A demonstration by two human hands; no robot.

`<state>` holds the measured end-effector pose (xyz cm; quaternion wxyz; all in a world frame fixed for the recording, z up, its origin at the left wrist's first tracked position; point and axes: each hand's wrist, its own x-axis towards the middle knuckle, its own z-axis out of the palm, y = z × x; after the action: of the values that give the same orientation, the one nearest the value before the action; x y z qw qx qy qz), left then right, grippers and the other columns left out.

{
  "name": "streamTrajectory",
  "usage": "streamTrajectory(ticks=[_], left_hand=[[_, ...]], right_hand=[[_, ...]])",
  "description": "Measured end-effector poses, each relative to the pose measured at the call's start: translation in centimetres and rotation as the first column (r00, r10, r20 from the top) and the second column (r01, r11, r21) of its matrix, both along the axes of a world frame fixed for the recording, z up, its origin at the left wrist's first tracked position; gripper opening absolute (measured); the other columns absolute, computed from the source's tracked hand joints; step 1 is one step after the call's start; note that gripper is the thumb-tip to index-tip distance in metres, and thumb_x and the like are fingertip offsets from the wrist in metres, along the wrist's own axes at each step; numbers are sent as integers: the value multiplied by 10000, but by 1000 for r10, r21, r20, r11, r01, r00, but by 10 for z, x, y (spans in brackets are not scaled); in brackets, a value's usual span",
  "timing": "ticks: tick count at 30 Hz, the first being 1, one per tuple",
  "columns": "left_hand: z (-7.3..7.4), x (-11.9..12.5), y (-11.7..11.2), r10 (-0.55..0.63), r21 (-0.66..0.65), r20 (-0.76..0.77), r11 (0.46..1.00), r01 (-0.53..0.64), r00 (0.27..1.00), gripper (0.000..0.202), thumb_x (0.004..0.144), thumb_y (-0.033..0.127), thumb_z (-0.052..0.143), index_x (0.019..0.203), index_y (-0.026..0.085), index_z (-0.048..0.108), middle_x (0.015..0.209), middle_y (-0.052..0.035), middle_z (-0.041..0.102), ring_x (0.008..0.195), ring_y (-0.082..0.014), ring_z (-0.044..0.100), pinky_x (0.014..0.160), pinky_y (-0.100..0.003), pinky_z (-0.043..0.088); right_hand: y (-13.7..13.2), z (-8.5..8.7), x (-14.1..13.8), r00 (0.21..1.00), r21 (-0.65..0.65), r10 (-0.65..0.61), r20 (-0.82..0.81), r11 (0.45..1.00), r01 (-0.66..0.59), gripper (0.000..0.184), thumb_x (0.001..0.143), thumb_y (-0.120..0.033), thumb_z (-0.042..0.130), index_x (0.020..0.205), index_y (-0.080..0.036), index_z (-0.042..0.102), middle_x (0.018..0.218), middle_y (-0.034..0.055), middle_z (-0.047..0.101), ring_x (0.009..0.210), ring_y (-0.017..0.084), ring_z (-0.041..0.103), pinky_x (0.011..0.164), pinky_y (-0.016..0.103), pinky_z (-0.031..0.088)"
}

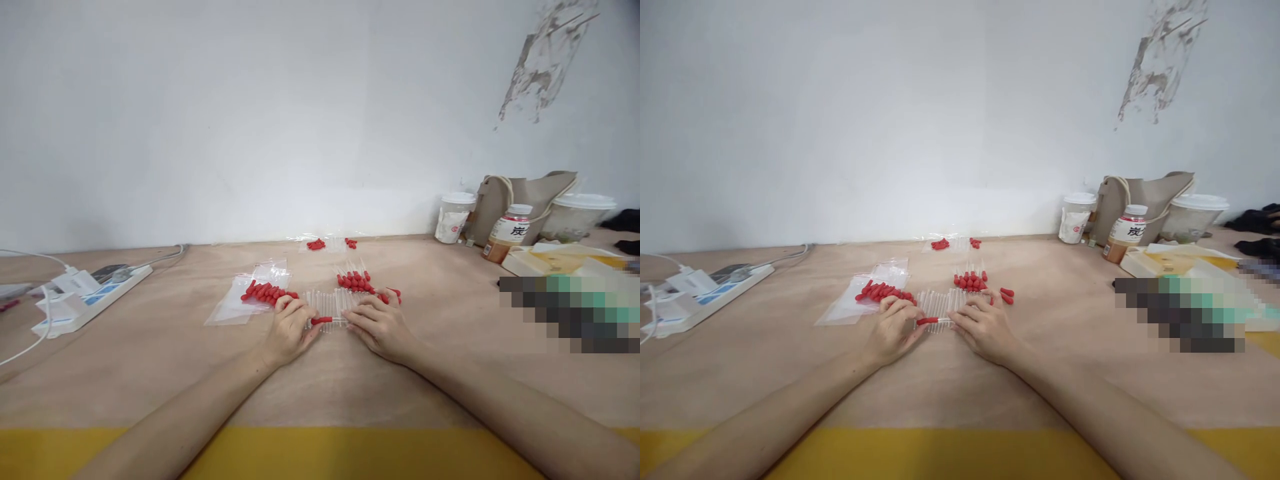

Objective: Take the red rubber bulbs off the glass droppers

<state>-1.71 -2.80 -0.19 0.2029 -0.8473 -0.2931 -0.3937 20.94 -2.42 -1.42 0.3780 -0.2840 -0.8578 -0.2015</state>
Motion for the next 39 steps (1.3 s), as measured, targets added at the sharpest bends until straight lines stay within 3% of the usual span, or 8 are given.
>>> streamTrajectory(ticks=[4,8,18,29,32,35,39], left_hand=[[2,1,-1,7,-9,-22,1000,-7,1000,75,788,213,547,856,186,534,741,-2,641,765,-147,548,792,-343,334],[4,3,0,9,17,-105,1000,-7,994,141,788,298,571,903,220,597,875,-20,659,871,-175,537,829,-365,321],[7,4,-5,-13,87,-257,995,37,966,138,828,247,521,722,189,585,719,11,647,802,-156,530,826,-365,320],[6,-2,-8,-68,103,-231,990,94,971,120,817,192,511,729,196,592,746,15,662,789,-151,537,813,-370,338],[7,-17,-7,-2,65,-149,998,12,989,148,820,174,479,742,203,601,771,-11,663,790,-162,541,801,-379,356],[6,-26,-6,38,-31,-57,999,-39,998,130,830,202,481,805,207,608,794,-25,652,768,-158,544,747,-343,400],[13,-20,0,43,-201,101,979,-22,994,168,852,226,452,909,196,608,886,-44,601,828,-142,554,739,-272,446]], right_hand=[[2,-1,-3,999,-45,-23,44,999,25,211,854,-220,440,963,-243,620,699,7,617,758,144,483,864,379,233],[2,1,-4,999,-51,3,54,999,0,197,844,-197,440,896,-209,630,658,4,579,714,131,459,828,351,252],[-10,7,3,997,0,64,37,998,-64,223,848,-185,418,760,-209,622,534,-32,533,621,106,424,820,339,236],[-11,5,11,995,-33,80,57,996,-78,215,837,-181,426,727,-204,609,539,-30,532,612,104,425,743,301,272],[-4,3,31,1000,-64,20,11,998,-19,231,834,-188,428,723,-217,629,576,-19,569,650,108,469,768,311,263],[4,5,45,988,-99,-133,-74,987,125,204,838,-243,466,776,-233,661,629,-8,629,662,106,512,791,325,233],[11,10,37,953,-206,-247,-177,956,209,206,837,-287,479,820,-246,680,677,9,671,634,103,537,752,310,226]])
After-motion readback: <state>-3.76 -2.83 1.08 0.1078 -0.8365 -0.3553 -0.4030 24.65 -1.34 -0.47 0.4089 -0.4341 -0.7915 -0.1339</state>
